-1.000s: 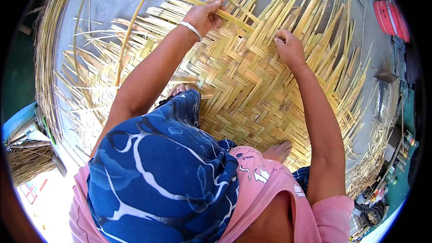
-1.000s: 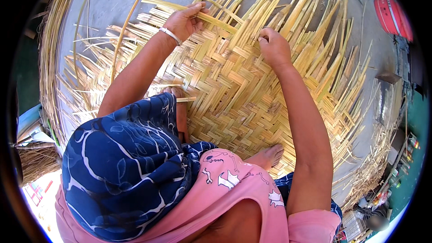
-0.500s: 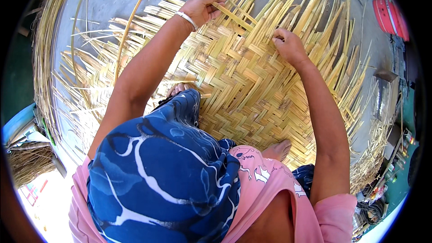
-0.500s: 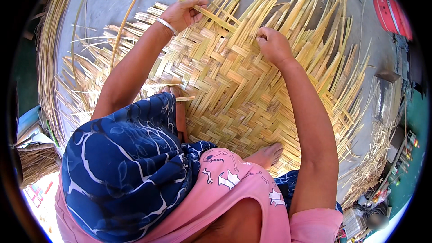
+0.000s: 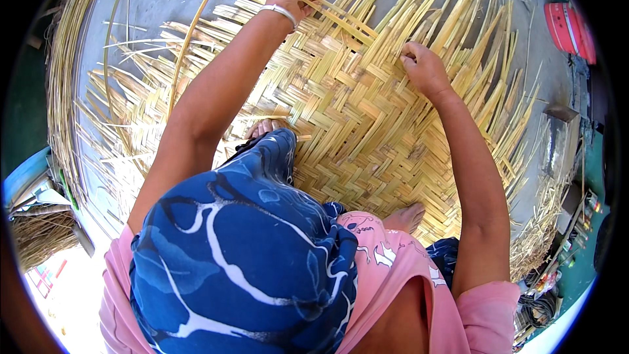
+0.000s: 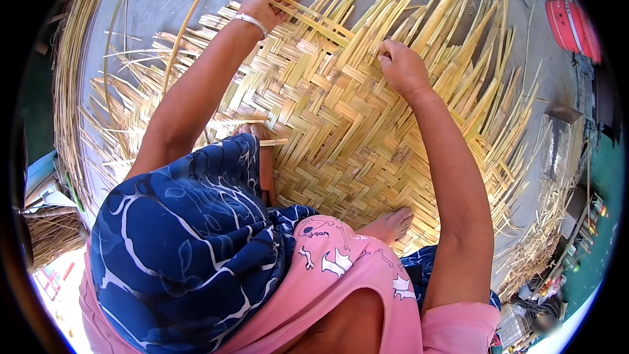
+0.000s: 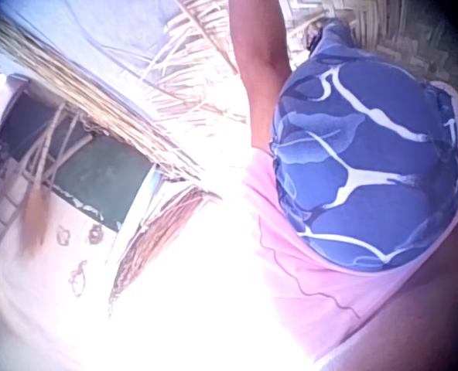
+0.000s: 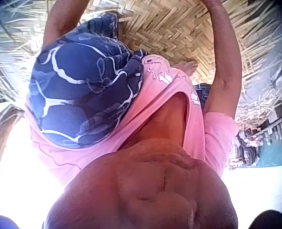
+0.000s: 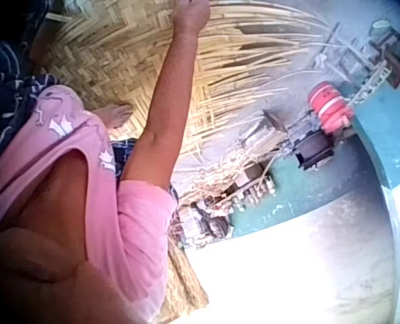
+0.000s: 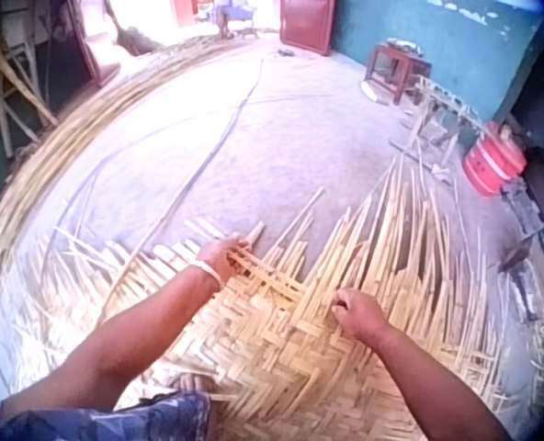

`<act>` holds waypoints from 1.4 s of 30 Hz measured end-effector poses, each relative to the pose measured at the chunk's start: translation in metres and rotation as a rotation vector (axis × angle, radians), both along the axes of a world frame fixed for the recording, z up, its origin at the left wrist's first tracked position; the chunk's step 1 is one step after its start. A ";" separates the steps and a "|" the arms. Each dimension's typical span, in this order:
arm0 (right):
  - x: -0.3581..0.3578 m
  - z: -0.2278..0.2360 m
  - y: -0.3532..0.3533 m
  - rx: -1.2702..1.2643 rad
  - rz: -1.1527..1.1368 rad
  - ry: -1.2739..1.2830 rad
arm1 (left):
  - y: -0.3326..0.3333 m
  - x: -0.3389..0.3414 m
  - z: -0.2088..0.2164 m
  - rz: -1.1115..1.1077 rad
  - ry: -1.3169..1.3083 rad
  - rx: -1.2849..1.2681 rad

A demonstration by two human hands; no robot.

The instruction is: The person weaves a large flat basket using dried palm leaves. They sit on the floor and interlace the leaves by hand, gradually expanding the woven pattern.

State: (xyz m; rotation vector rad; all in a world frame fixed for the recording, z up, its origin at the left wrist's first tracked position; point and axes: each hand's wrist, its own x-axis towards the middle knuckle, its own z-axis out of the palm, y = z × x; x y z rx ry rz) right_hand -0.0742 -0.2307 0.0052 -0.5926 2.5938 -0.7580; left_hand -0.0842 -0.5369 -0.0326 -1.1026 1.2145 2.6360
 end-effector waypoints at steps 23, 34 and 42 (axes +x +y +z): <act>-0.015 0.027 -0.096 0.099 0.261 -0.041 | -0.029 0.060 0.024 -0.493 0.309 0.007; -0.001 0.023 -0.101 0.040 -0.052 0.051 | -0.005 0.015 0.023 -0.781 0.332 -0.137; 0.009 0.019 -0.096 -0.153 -0.319 -0.036 | 0.029 -0.020 0.019 -1.184 0.428 -1.168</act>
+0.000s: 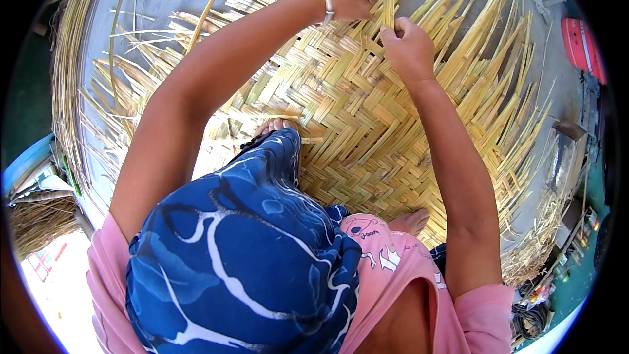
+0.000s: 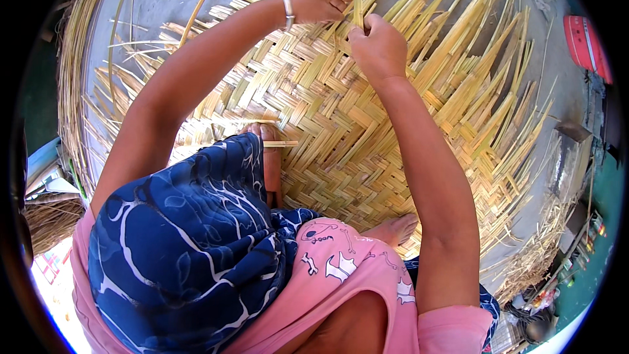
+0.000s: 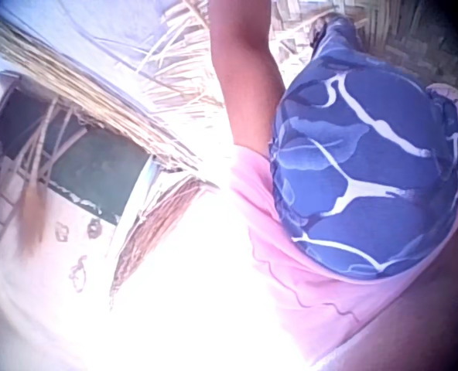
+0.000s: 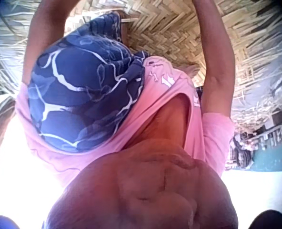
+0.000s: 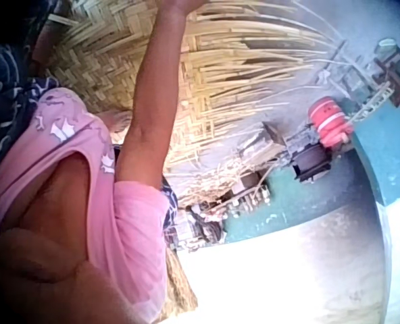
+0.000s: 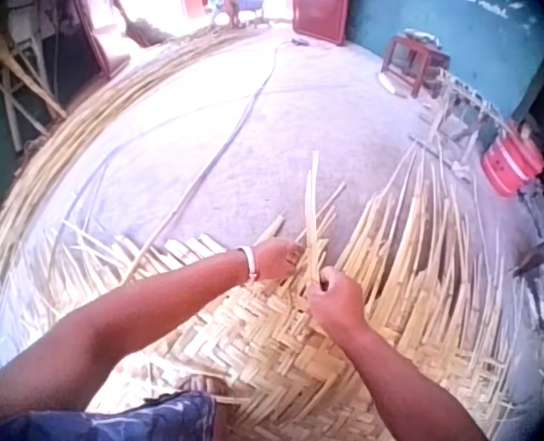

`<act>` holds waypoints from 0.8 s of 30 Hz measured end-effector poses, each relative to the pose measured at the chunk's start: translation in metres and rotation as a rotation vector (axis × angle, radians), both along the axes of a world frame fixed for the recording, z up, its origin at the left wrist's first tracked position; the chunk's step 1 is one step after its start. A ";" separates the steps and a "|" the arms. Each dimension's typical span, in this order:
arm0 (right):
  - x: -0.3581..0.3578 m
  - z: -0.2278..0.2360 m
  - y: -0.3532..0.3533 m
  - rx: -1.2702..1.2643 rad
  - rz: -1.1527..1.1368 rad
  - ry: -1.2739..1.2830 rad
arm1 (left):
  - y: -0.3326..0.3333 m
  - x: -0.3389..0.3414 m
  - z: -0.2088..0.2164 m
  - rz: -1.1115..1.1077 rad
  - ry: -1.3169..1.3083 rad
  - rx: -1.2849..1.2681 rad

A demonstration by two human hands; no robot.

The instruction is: The person weaves a large flat basket using dried palm leaves. They sit on the floor and interlace the leaves by hand, gradually expanding the woven pattern.

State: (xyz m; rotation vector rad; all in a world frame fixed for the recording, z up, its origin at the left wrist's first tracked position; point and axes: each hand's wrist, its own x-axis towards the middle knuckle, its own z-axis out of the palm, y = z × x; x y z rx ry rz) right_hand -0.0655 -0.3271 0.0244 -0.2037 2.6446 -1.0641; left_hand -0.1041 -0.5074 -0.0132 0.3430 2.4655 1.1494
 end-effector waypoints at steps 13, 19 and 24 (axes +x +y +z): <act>0.010 0.002 0.007 -0.142 -0.067 -0.046 | 0.020 -0.013 -0.011 0.001 -0.061 -0.197; 0.009 -0.006 0.007 -0.220 -0.129 -0.073 | 0.037 -0.012 -0.014 0.027 -0.056 -0.251; 0.010 -0.012 0.004 -0.244 -0.167 -0.066 | 0.013 -0.006 -0.021 0.266 -0.369 0.196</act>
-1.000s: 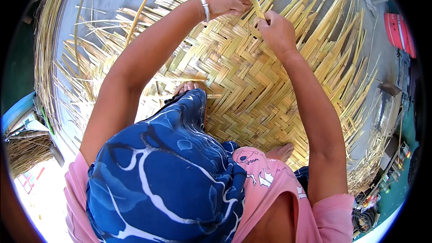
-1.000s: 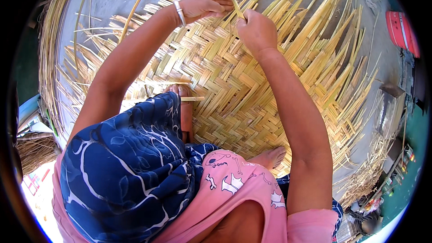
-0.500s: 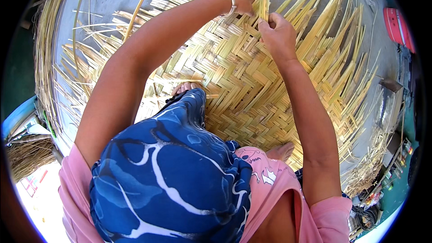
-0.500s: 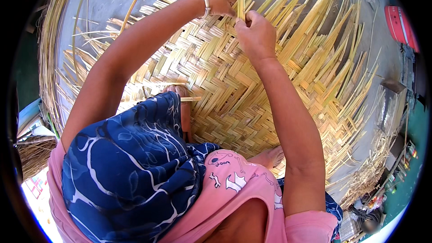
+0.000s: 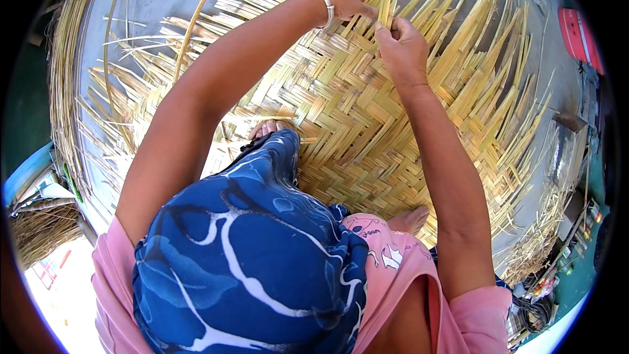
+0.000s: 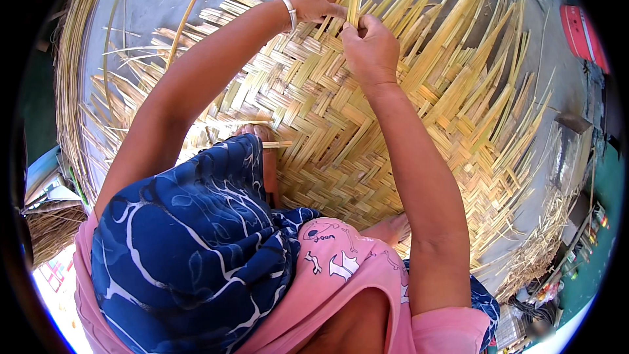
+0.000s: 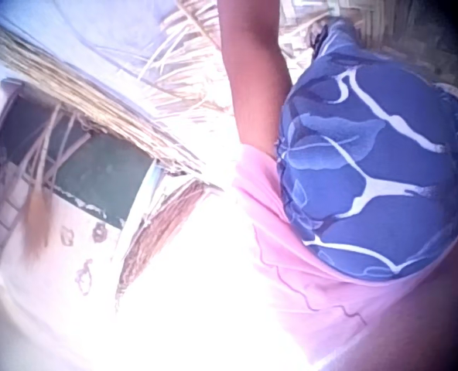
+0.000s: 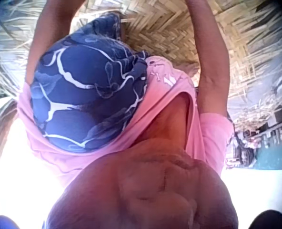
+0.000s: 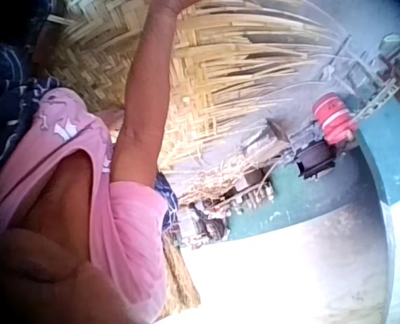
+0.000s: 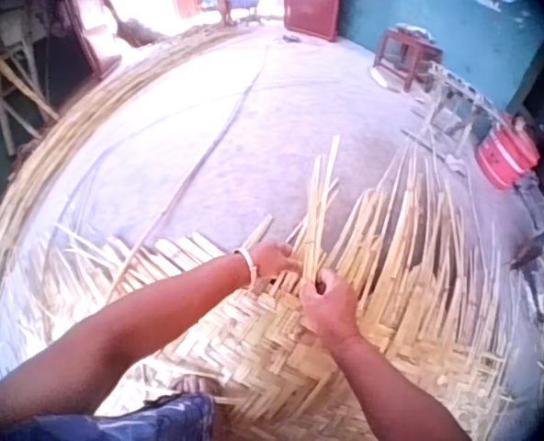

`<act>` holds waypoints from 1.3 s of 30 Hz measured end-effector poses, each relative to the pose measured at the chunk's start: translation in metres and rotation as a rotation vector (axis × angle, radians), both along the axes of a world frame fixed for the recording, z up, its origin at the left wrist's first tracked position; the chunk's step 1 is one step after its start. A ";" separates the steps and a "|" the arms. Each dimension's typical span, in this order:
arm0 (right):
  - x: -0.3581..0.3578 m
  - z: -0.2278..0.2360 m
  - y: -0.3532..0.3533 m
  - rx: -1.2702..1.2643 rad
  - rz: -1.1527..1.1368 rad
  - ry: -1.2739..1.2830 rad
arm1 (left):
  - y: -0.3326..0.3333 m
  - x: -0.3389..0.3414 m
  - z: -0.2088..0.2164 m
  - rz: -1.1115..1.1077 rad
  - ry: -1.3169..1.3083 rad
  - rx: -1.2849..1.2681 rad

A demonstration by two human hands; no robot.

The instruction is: The person weaves a large flat basket using dried palm leaves. They sit on the floor and interlace the leaves by hand, gradually expanding the woven pattern.

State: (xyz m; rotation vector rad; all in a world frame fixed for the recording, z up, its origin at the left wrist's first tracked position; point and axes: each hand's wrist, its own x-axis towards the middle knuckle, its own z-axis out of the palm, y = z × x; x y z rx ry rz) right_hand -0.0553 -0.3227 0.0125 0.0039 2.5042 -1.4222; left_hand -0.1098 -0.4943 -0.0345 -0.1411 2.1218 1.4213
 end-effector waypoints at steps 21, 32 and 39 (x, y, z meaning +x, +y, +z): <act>-0.009 -0.012 -0.003 -0.076 -0.095 -0.101 | -0.013 0.020 -0.001 0.147 -0.046 0.483; 0.006 -0.011 -0.008 -0.232 -0.230 -0.091 | -0.009 0.019 -0.006 0.197 -0.023 0.421; -0.028 -0.032 0.001 0.207 0.310 0.011 | -0.018 0.024 0.001 0.118 -0.041 0.636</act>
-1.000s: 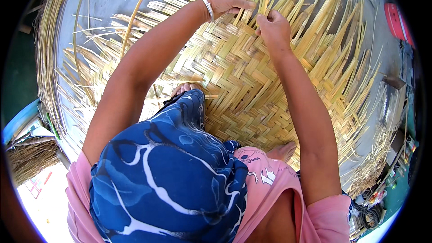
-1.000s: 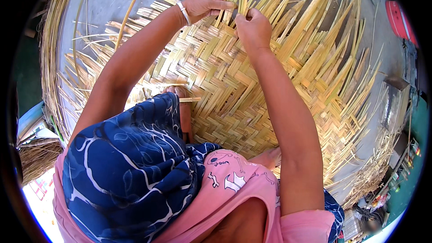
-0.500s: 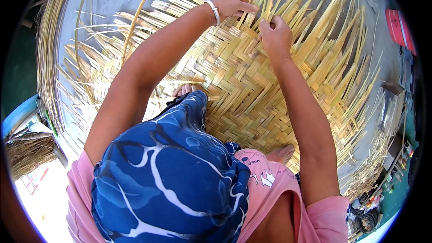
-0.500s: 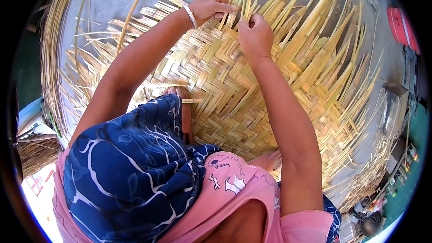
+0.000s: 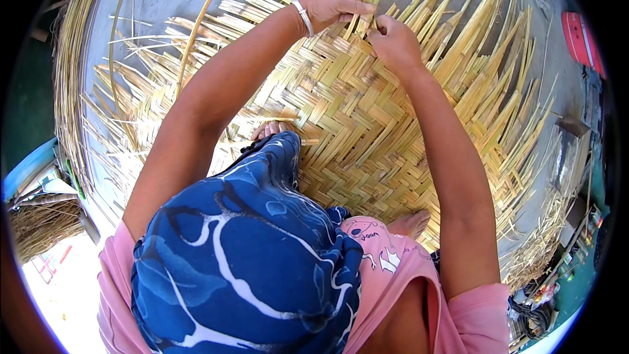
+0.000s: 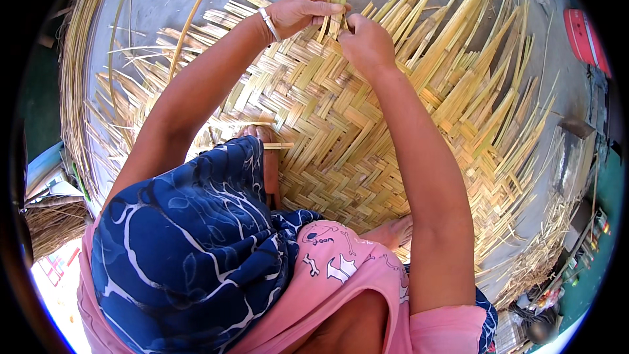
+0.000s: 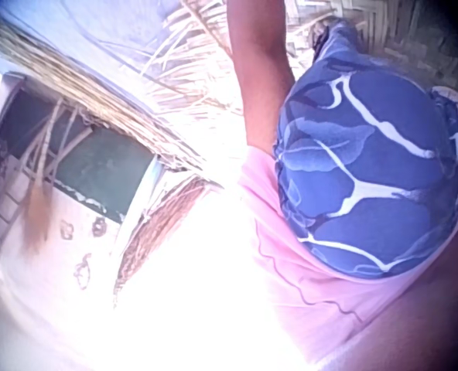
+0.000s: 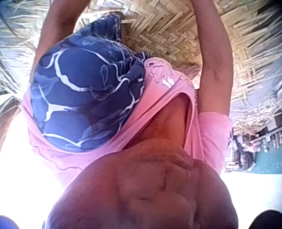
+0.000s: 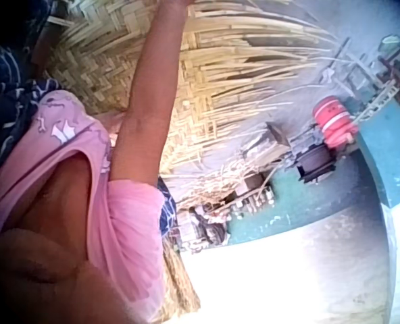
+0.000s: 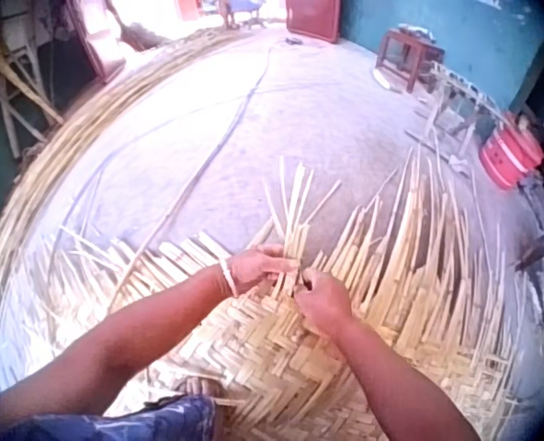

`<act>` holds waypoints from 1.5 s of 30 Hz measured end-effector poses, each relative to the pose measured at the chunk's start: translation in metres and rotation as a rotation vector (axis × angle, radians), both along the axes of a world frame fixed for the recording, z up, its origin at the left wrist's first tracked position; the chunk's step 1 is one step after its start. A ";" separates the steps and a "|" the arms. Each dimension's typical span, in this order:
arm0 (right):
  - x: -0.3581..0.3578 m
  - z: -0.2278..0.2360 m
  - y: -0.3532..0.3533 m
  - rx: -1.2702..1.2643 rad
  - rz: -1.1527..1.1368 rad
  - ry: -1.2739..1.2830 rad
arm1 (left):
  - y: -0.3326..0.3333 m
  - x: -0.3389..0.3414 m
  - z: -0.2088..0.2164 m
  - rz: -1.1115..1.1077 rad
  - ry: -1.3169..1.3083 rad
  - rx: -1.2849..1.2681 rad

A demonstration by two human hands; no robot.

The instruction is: The person weaves a large flat basket using dried palm leaves. They sit on the floor and interlace the leaves by hand, gradually expanding the woven pattern.

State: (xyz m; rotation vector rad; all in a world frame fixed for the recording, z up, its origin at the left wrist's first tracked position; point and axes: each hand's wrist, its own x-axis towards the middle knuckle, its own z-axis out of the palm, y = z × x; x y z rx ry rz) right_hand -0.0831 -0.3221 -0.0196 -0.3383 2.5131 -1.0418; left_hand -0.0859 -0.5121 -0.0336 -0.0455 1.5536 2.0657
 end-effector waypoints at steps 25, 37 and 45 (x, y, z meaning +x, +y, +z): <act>0.057 0.011 0.065 0.146 0.162 0.690 | -0.013 0.060 0.041 0.148 0.477 -1.014; 0.071 0.010 0.082 0.334 0.189 0.747 | -0.031 -0.005 0.055 -0.482 0.662 -1.207; 0.078 -0.003 0.099 0.436 0.178 0.725 | -0.022 0.000 0.051 -0.267 0.654 -1.103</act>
